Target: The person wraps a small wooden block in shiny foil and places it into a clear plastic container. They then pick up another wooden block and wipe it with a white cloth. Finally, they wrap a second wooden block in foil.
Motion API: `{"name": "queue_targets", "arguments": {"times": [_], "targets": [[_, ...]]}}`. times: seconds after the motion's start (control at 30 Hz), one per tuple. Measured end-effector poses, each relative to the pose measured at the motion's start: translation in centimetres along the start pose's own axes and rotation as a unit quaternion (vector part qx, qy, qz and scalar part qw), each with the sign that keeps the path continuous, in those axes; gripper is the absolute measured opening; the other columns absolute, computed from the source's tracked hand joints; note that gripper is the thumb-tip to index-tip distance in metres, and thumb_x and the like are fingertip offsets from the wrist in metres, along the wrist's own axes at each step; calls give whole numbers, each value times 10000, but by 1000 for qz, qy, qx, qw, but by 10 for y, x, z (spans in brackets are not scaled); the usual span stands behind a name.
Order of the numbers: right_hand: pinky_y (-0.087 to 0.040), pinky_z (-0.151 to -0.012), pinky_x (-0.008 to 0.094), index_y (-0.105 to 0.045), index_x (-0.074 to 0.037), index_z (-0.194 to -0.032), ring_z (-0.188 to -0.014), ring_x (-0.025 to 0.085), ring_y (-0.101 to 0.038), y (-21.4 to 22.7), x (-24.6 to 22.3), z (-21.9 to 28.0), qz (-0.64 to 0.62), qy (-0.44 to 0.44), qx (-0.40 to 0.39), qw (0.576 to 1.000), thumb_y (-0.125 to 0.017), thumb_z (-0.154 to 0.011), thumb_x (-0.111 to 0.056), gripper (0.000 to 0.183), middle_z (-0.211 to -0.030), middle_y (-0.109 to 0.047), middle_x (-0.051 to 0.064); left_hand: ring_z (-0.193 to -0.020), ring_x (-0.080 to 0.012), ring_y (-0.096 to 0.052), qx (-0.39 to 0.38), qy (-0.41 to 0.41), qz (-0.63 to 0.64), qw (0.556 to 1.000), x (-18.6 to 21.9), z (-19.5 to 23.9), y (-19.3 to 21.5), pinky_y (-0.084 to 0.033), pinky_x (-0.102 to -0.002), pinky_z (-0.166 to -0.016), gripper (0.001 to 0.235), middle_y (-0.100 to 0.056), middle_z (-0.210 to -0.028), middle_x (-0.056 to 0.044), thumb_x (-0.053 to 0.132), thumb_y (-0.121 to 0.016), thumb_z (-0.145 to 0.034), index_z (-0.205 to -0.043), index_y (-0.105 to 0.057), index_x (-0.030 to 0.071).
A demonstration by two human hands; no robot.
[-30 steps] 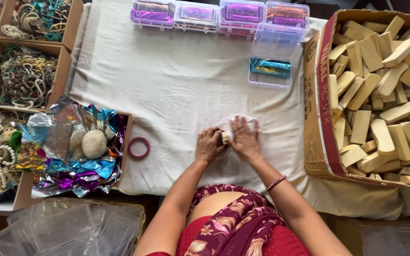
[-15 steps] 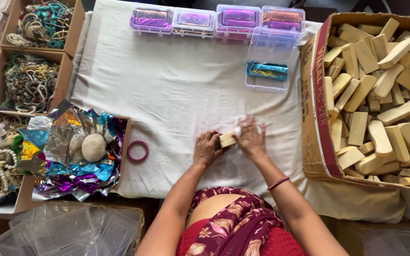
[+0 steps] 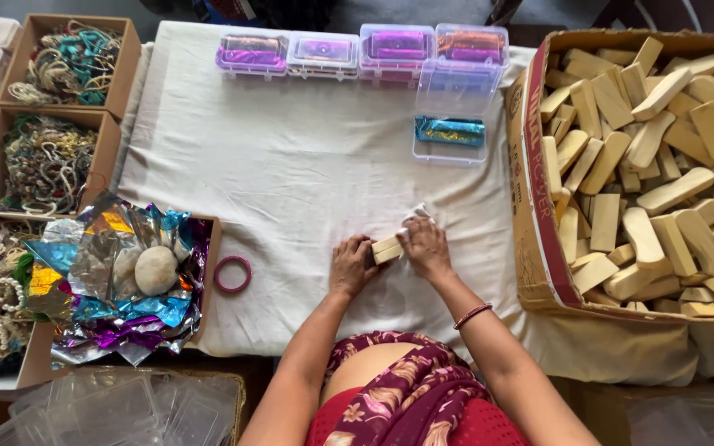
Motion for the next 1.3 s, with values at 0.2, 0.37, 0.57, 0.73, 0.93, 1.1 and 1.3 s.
{"name": "queue_targets", "arguments": {"times": [0.2, 0.37, 0.57, 0.73, 0.93, 1.1, 1.3], "targets": [[-251, -1196, 557, -528, -119, -1359, -1408, 285, -395, 25, -67, 35, 187, 150, 255, 937, -400, -988, -485, 536, -1482, -478, 112, -1266, -293, -490, -12, 0, 8, 1000, -1, 3, -3, -373, -447, -1065, 655, -555, -1334, -57, 310, -882, -674, -1250, -621, 139], [-371, -1133, 491, -560, -59, -1383, -1348, 326, -500, -1, 3, 21, -9, 177, 250, 952, -456, -981, -412, 545, -1469, -542, 165, -1267, -280, -492, -13, -2, 11, 1000, -7, 7, -10, -382, -447, -1062, 664, -559, -1332, -49, 394, -876, -704, -1266, -630, 139], [-498, -1081, 442, -619, -64, -1334, -1285, 346, -610, 18, 66, 30, -148, 9, 258, 955, -491, -1042, -186, 342, -1427, -622, 169, -1266, -299, -487, 21, -42, 0, 999, 41, -3, 32, -369, -467, -1055, 774, -545, -1338, -104, 467, -861, -721, -1335, -552, 112], [-499, -1034, 465, -683, -53, -1236, -1231, 372, -634, 10, 65, 43, 2, 57, 275, 960, -583, -942, -94, 314, -1323, -675, 200, -1281, -329, -497, 21, -145, -46, 988, 70, -18, -10, -353, -492, -1105, 930, -520, -1344, -166, 451, -818, -720, -1462, -394, 84], [-529, -1127, 399, -659, -91, -1335, -1308, 295, -646, 37, 31, 72, -252, 49, 283, 924, -520, -986, -33, 380, -1378, -678, 135, -1153, -255, -562, -209, 86, 106, 968, 42, -42, -57, -504, -390, -1014, 615, -574, -1278, -123, 265, -545, -1007, -1594, -363, 222], [-133, -1298, 470, -293, -49, -1622, -1594, 304, -160, 28, -24, 53, -153, 210, 245, 934, -325, -1109, -461, 659, -1714, -208, 134, -974, -207, -684, -184, 365, 697, 589, 17, -1, -113, -607, -400, -819, 405, -694, -1167, -102, 220, -399, -1076, -1403, -551, 34], [-55, -1339, 456, -231, -85, -1665, -1635, 262, 8, 38, -49, 34, -160, 161, 236, 945, -251, -1128, -538, 703, -1764, -3, 80, -878, -129, -680, -177, 388, 712, 558, 46, -3, -40, -628, -303, -705, 438, -647, -1083, -46, 394, -379, -1100, -1366, -542, 86]]}}
Point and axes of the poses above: each hand's wrist, its own z-axis away from the middle knuckle, its own y-axis out of the back of the hand, x = y × z, the point moved 8 cm from there along -z, towards the middle knuckle
